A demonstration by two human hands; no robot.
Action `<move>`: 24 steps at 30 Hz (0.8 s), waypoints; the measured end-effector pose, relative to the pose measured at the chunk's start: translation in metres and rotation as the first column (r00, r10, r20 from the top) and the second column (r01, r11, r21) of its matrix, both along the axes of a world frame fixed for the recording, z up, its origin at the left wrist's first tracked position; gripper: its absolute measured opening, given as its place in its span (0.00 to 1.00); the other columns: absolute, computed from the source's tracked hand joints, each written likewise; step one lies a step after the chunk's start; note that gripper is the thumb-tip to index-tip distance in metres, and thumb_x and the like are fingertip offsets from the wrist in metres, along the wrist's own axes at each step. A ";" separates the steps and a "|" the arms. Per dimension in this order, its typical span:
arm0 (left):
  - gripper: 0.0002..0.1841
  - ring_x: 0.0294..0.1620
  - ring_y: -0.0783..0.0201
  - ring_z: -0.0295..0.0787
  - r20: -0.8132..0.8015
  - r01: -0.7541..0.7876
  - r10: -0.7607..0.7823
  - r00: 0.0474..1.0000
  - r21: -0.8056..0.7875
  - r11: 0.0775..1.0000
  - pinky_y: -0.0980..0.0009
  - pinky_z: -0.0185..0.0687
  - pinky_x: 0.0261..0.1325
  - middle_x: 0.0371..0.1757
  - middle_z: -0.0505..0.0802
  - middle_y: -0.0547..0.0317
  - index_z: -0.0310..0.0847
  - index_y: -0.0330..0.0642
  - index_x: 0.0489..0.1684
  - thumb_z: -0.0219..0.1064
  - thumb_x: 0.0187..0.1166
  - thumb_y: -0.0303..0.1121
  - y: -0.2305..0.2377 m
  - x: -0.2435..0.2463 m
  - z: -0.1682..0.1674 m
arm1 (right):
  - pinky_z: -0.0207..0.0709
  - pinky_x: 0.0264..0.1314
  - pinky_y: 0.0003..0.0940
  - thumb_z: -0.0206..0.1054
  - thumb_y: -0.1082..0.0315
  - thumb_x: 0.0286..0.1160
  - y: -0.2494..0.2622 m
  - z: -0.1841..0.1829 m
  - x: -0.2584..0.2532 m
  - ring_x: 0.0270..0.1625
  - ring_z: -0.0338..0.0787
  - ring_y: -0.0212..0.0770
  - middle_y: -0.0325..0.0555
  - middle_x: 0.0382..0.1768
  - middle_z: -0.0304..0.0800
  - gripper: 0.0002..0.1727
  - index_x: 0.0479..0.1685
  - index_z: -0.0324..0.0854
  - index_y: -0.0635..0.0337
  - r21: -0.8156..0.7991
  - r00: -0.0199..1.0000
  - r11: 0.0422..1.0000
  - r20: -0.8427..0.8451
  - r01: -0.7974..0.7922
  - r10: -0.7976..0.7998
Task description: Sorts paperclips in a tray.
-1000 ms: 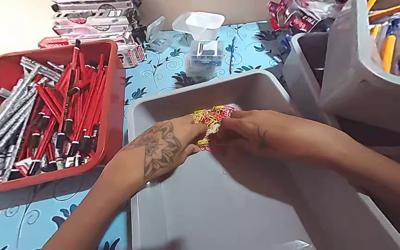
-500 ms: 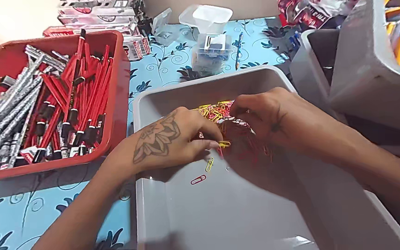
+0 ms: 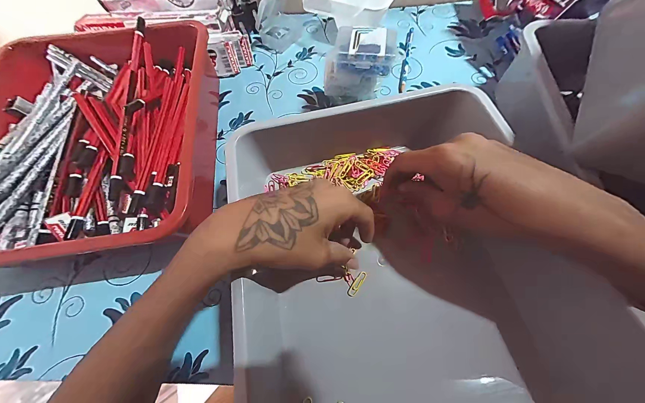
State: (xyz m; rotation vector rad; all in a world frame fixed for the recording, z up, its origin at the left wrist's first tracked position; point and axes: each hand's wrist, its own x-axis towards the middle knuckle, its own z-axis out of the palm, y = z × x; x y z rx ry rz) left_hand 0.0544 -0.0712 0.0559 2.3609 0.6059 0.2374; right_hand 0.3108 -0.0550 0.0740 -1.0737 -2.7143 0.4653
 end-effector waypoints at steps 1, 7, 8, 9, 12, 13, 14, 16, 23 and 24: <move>0.10 0.28 0.79 0.83 -0.081 -0.029 0.030 0.996 0.016 0.999 0.80 0.77 0.31 0.29 0.89 0.72 0.89 0.49 0.40 0.78 0.69 0.42 -0.002 0.000 0.000 | 0.71 0.23 0.31 0.60 0.67 0.79 0.000 0.000 0.000 0.23 0.79 0.28 0.29 0.22 0.80 0.08 0.44 0.86 0.47 0.001 1.000 1.000 0.010 -0.001 0.001; 0.19 0.32 0.74 0.83 -0.266 -0.050 0.068 0.962 0.076 0.996 0.76 0.76 0.32 0.32 0.86 0.70 0.83 0.49 0.44 0.84 0.62 0.46 -0.007 0.002 0.003 | 0.71 0.22 0.33 0.61 0.68 0.80 -0.001 0.003 -0.002 0.22 0.78 0.30 0.30 0.21 0.79 0.08 0.43 0.86 0.48 -0.011 0.999 1.000 0.047 0.003 -0.003; 0.20 0.33 0.73 0.81 -0.263 -0.031 0.060 0.963 0.111 0.993 0.75 0.75 0.33 0.33 0.84 0.69 0.83 0.48 0.44 0.83 0.63 0.47 -0.006 0.001 0.000 | 0.70 0.22 0.33 0.61 0.68 0.80 -0.001 0.003 -0.002 0.22 0.78 0.30 0.30 0.21 0.79 0.08 0.43 0.86 0.48 -0.005 0.999 1.000 0.046 -0.004 0.005; 0.19 0.33 0.74 0.80 -0.242 -0.010 0.045 0.969 0.146 0.989 0.76 0.75 0.32 0.33 0.83 0.69 0.82 0.49 0.43 0.81 0.62 0.47 -0.004 0.000 -0.004 | 0.70 0.22 0.34 0.60 0.67 0.80 0.000 0.002 -0.001 0.22 0.79 0.31 0.30 0.22 0.79 0.08 0.43 0.86 0.48 -0.001 0.999 1.000 0.048 -0.009 0.009; 0.13 0.37 0.72 0.84 -0.295 -0.024 0.044 0.955 0.071 0.997 0.74 0.80 0.39 0.37 0.87 0.68 0.84 0.48 0.46 0.80 0.69 0.36 -0.006 -0.001 0.008 | 0.71 0.23 0.33 0.61 0.67 0.81 -0.001 0.003 -0.001 0.22 0.79 0.31 0.31 0.22 0.80 0.08 0.43 0.87 0.48 -0.005 0.999 1.000 0.051 -0.003 0.003; 0.12 0.38 0.72 0.85 -0.304 -0.032 0.055 0.951 0.080 0.996 0.73 0.80 0.40 0.38 0.88 0.68 0.84 0.48 0.47 0.79 0.70 0.33 -0.006 -0.002 0.010 | 0.72 0.23 0.33 0.61 0.66 0.82 -0.001 0.003 -0.002 0.23 0.79 0.31 0.31 0.22 0.81 0.08 0.44 0.87 0.48 -0.006 0.999 1.000 0.050 0.000 0.001; 0.12 0.40 0.70 0.86 -0.320 -0.051 0.087 0.944 0.121 0.991 0.70 0.81 0.43 0.39 0.89 0.67 0.84 0.48 0.49 0.78 0.70 0.32 -0.007 -0.005 0.011 | 0.72 0.23 0.34 0.60 0.67 0.81 0.000 0.002 -0.001 0.23 0.80 0.31 0.31 0.23 0.81 0.09 0.45 0.87 0.48 -0.003 0.999 1.000 0.047 -0.003 0.004; 0.12 0.43 0.59 0.88 -0.357 -0.122 0.216 0.909 0.267 0.956 0.58 0.83 0.47 0.42 0.90 0.57 0.85 0.42 0.52 0.76 0.74 0.33 -0.007 -0.012 0.008 | 0.72 0.23 0.34 0.59 0.67 0.80 0.000 0.002 -0.001 0.23 0.79 0.31 0.31 0.23 0.80 0.09 0.45 0.86 0.48 0.005 0.999 1.000 0.048 -0.009 0.009; 0.26 0.36 0.63 0.81 -0.270 -0.150 0.257 0.928 0.358 0.922 0.64 0.75 0.37 0.35 0.81 0.62 0.84 0.47 0.45 0.83 0.56 0.53 0.002 -0.024 0.008 | 0.72 0.24 0.36 0.61 0.68 0.80 0.001 0.001 -0.001 0.24 0.81 0.32 0.32 0.24 0.82 0.09 0.46 0.87 0.49 -0.002 0.999 1.000 0.044 -0.013 0.013; 0.27 0.37 0.62 0.82 -0.290 -0.147 0.262 0.921 0.364 0.920 0.64 0.77 0.38 0.36 0.82 0.61 0.84 0.47 0.45 0.83 0.55 0.55 -0.002 -0.021 0.006 | 0.73 0.24 0.36 0.61 0.68 0.79 0.001 0.000 -0.001 0.24 0.81 0.32 0.32 0.24 0.82 0.09 0.45 0.87 0.49 0.002 0.999 1.000 0.041 -0.008 0.008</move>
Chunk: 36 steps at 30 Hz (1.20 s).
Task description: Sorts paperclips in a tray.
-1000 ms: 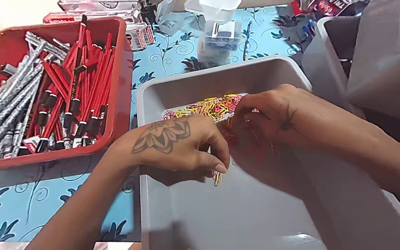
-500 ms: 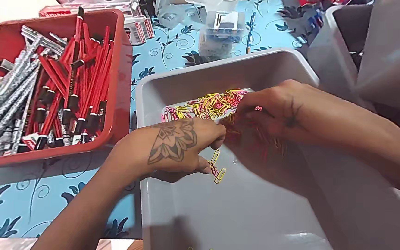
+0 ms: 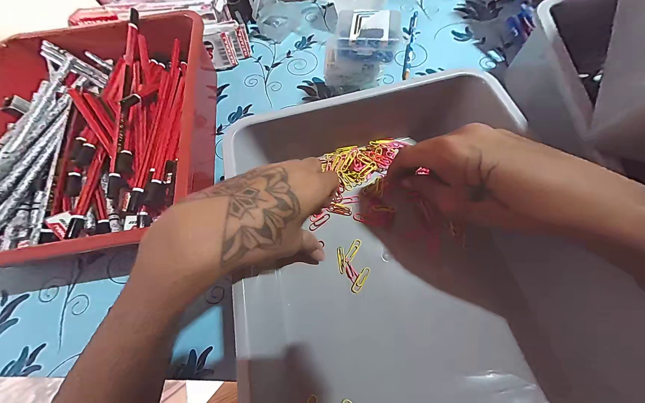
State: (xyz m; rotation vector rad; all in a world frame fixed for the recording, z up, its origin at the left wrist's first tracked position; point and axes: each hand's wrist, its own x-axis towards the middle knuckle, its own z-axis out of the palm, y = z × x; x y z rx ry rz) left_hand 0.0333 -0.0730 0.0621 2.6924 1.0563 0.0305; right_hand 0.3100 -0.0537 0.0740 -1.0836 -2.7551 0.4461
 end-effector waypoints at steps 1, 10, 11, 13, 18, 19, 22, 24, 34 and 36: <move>0.27 0.42 0.58 0.85 -0.042 -0.012 0.012 0.999 0.003 1.000 0.61 0.80 0.43 0.40 0.84 0.58 0.84 0.46 0.49 0.83 0.59 0.54 -0.004 0.003 0.002 | 0.71 0.24 0.35 0.60 0.68 0.79 0.000 0.000 0.000 0.24 0.80 0.32 0.31 0.23 0.81 0.09 0.44 0.86 0.48 0.000 1.000 1.000 0.001 0.009 -0.009; 0.20 0.35 0.67 0.82 0.145 0.168 -0.171 0.974 0.036 0.985 0.68 0.78 0.35 0.35 0.83 0.67 0.89 0.55 0.51 0.75 0.63 0.51 -0.008 0.003 -0.010 | 0.77 0.29 0.39 0.61 0.69 0.81 0.000 0.001 -0.001 0.30 0.86 0.35 0.34 0.30 0.87 0.09 0.45 0.87 0.48 0.018 0.999 1.000 0.046 -0.014 0.013; 0.18 0.35 0.68 0.81 0.106 0.196 -0.192 0.976 -0.026 0.980 0.70 0.76 0.34 0.35 0.82 0.68 0.89 0.55 0.49 0.77 0.64 0.50 -0.010 0.008 -0.007 | 0.77 0.29 0.38 0.61 0.69 0.80 0.001 0.000 -0.001 0.30 0.86 0.35 0.34 0.30 0.86 0.09 0.45 0.87 0.49 0.016 0.999 1.000 0.039 -0.023 0.022; 0.11 0.37 0.69 0.83 0.027 0.183 -0.181 0.983 -0.120 0.976 0.72 0.76 0.36 0.34 0.84 0.67 0.90 0.54 0.40 0.80 0.66 0.45 -0.012 0.020 0.001 | 0.77 0.29 0.39 0.60 0.68 0.81 0.001 -0.001 0.000 0.31 0.86 0.36 0.35 0.30 0.86 0.09 0.45 0.87 0.49 0.013 0.999 1.000 0.042 -0.024 0.023; 0.09 0.30 0.73 0.79 0.114 0.232 -0.218 0.969 -0.120 0.965 0.76 0.70 0.28 0.28 0.80 0.69 0.88 0.54 0.24 0.75 0.69 0.45 -0.004 0.013 -0.017 | 0.76 0.29 0.39 0.61 0.69 0.82 0.000 0.002 -0.002 0.31 0.85 0.36 0.35 0.30 0.85 0.08 0.45 0.86 0.49 -0.014 0.997 1.000 0.076 -0.001 0.002; 0.09 0.26 0.75 0.78 0.206 0.253 -0.234 0.950 -0.072 0.965 0.78 0.69 0.24 0.25 0.79 0.71 0.87 0.55 0.21 0.74 0.65 0.46 -0.002 0.010 -0.027 | 0.78 0.30 0.39 0.61 0.69 0.80 0.001 -0.001 0.000 0.32 0.87 0.36 0.35 0.31 0.86 0.08 0.45 0.87 0.49 -0.001 0.998 1.000 0.056 -0.022 0.022; 0.09 0.21 0.82 0.77 0.324 0.252 -0.212 0.922 -0.087 0.964 0.83 0.69 0.20 0.21 0.83 0.75 0.88 0.52 0.24 0.73 0.69 0.44 -0.002 0.017 -0.016 | 0.77 0.31 0.38 0.61 0.70 0.78 0.001 -0.003 0.002 0.32 0.86 0.35 0.35 0.32 0.86 0.08 0.44 0.86 0.50 0.000 0.999 0.999 0.025 -0.044 0.044; 0.08 0.22 0.83 0.79 0.372 0.237 -0.175 0.911 -0.127 0.963 0.86 0.72 0.23 0.22 0.87 0.74 0.90 0.50 0.29 0.74 0.71 0.41 -0.005 0.026 -0.007 | 0.76 0.29 0.36 0.63 0.71 0.77 0.000 -0.001 0.001 0.31 0.84 0.34 0.34 0.31 0.85 0.08 0.46 0.86 0.50 -0.021 0.999 1.000 0.034 -0.022 0.023; 0.16 0.21 0.77 0.76 0.204 0.154 -0.140 0.969 -0.056 0.986 0.78 0.69 0.21 0.20 0.79 0.75 0.83 0.53 0.29 0.76 0.63 0.54 -0.006 0.022 -0.021 | 0.81 0.35 0.39 0.63 0.69 0.80 0.003 -0.003 0.002 0.37 0.88 0.37 0.37 0.37 0.89 0.07 0.47 0.87 0.50 -0.003 0.997 0.998 0.054 -0.059 0.059; 0.20 0.22 0.75 0.76 0.184 0.137 -0.131 0.974 -0.023 0.990 0.75 0.70 0.22 0.22 0.79 0.74 0.82 0.52 0.33 0.76 0.60 0.56 -0.007 0.019 -0.022 | 0.79 0.33 0.38 0.63 0.69 0.78 0.003 -0.004 0.002 0.35 0.87 0.35 0.36 0.35 0.87 0.08 0.46 0.87 0.50 -0.002 0.997 0.998 0.043 -0.061 0.061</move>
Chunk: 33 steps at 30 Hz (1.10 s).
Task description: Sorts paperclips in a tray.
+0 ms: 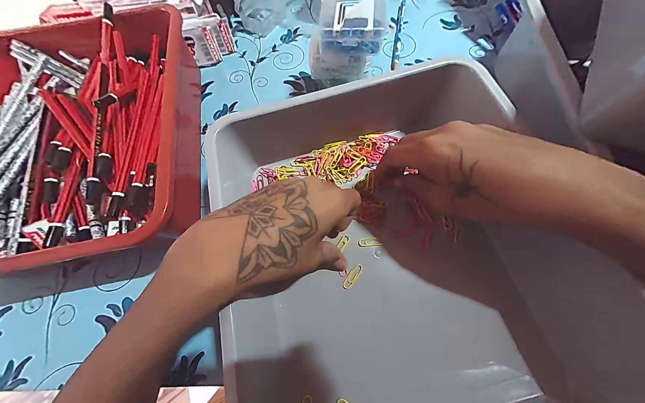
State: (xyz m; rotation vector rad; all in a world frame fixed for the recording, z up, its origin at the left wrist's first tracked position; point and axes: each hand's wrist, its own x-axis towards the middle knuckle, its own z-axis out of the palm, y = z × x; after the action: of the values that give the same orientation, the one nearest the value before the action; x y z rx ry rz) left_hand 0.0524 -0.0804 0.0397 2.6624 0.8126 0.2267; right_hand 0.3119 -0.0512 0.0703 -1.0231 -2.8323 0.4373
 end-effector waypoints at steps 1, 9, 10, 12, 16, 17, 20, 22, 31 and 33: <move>0.22 0.23 0.73 0.77 -0.021 0.009 -0.009 1.000 -0.003 1.000 0.74 0.71 0.22 0.23 0.78 0.73 0.81 0.52 0.34 0.76 0.58 0.58 -0.001 -0.003 0.000 | 0.80 0.34 0.38 0.63 0.69 0.79 0.000 0.001 0.000 0.36 0.87 0.35 0.36 0.36 0.88 0.08 0.46 0.87 0.49 -0.003 1.000 1.000 0.002 0.003 -0.003; 0.22 0.42 0.50 0.86 -0.280 -0.153 0.122 0.952 -0.089 0.984 0.53 0.79 0.43 0.37 0.87 0.50 0.85 0.37 0.44 0.87 0.57 0.38 -0.006 -0.003 0.019 | 0.79 0.33 0.39 0.61 0.68 0.79 0.000 0.001 0.000 0.36 0.87 0.36 0.37 0.37 0.87 0.08 0.47 0.86 0.50 -0.006 1.000 1.000 0.013 0.001 -0.001; 0.19 0.44 0.49 0.86 -0.349 -0.202 0.143 0.926 -0.137 0.970 0.51 0.78 0.46 0.39 0.88 0.48 0.87 0.36 0.45 0.86 0.62 0.37 -0.005 0.000 0.025 | 0.78 0.33 0.39 0.61 0.68 0.80 -0.001 0.001 0.000 0.36 0.86 0.36 0.37 0.37 0.87 0.08 0.48 0.86 0.50 -0.014 1.000 1.000 0.022 0.007 -0.007; 0.16 0.33 0.61 0.84 -0.206 -0.054 0.048 0.977 -0.026 0.998 0.62 0.79 0.33 0.30 0.83 0.62 0.86 0.47 0.36 0.80 0.59 0.45 -0.002 -0.018 0.007 | 0.79 0.34 0.39 0.62 0.68 0.80 -0.001 0.001 -0.001 0.36 0.87 0.37 0.38 0.38 0.88 0.08 0.47 0.86 0.50 -0.013 1.000 1.000 0.024 0.014 -0.014; 0.13 0.25 0.70 0.81 -0.002 0.028 -0.028 1.000 0.029 0.999 0.70 0.75 0.22 0.23 0.80 0.71 0.83 0.54 0.28 0.74 0.61 0.51 -0.001 -0.023 -0.016 | 0.80 0.35 0.38 0.62 0.68 0.79 0.000 0.000 0.001 0.37 0.87 0.36 0.38 0.40 0.88 0.08 0.49 0.86 0.50 -0.007 1.000 1.000 0.019 -0.012 0.012; 0.14 0.24 0.70 0.81 -0.019 0.012 -0.012 1.000 0.035 0.999 0.70 0.75 0.22 0.23 0.80 0.71 0.83 0.54 0.28 0.74 0.62 0.52 -0.001 -0.021 -0.014 | 0.80 0.35 0.38 0.63 0.69 0.79 0.000 0.000 0.001 0.36 0.87 0.36 0.37 0.40 0.88 0.08 0.49 0.86 0.50 -0.006 1.000 1.000 0.025 -0.012 0.012; 0.15 0.29 0.69 0.83 -0.184 -0.041 0.044 0.982 0.019 0.999 0.67 0.76 0.30 0.26 0.83 0.71 0.86 0.53 0.33 0.74 0.69 0.54 -0.001 -0.022 0.008 | 0.82 0.36 0.39 0.64 0.69 0.79 -0.002 0.001 -0.001 0.37 0.88 0.37 0.38 0.41 0.89 0.08 0.50 0.87 0.50 -0.019 0.999 1.000 0.043 0.003 -0.002; 0.14 0.27 0.69 0.82 -0.228 -0.047 0.053 0.972 0.028 0.998 0.67 0.76 0.28 0.24 0.82 0.70 0.84 0.53 0.29 0.74 0.69 0.51 0.000 -0.024 0.012 | 0.80 0.36 0.41 0.62 0.70 0.80 -0.002 0.002 -0.001 0.38 0.88 0.38 0.39 0.41 0.87 0.08 0.49 0.85 0.51 -0.016 0.999 1.000 0.053 -0.004 0.005; 0.13 0.29 0.74 0.82 -0.028 -0.001 0.000 1.000 -0.017 1.000 0.75 0.75 0.32 0.26 0.83 0.71 0.87 0.50 0.32 0.67 0.80 0.47 -0.002 0.008 0.012 | 0.80 0.32 0.36 0.65 0.70 0.77 -0.001 0.001 -0.002 0.33 0.86 0.34 0.36 0.35 0.86 0.07 0.49 0.85 0.50 -0.015 0.998 0.999 0.045 -0.034 0.035; 0.12 0.36 0.71 0.85 0.029 0.063 -0.063 0.998 0.020 0.998 0.72 0.80 0.40 0.35 0.88 0.67 0.87 0.47 0.48 0.68 0.78 0.43 0.001 0.008 0.009 | 0.79 0.31 0.36 0.65 0.71 0.76 0.000 0.000 -0.001 0.32 0.85 0.34 0.35 0.34 0.85 0.08 0.48 0.84 0.50 -0.022 0.998 0.999 0.044 -0.041 0.042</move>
State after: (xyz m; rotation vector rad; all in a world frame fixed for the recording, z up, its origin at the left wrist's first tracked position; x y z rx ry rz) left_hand 0.0603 -0.0799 0.0486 2.6911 0.7197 0.2584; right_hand 0.3107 -0.0509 0.0704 -0.9912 -2.8993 0.4544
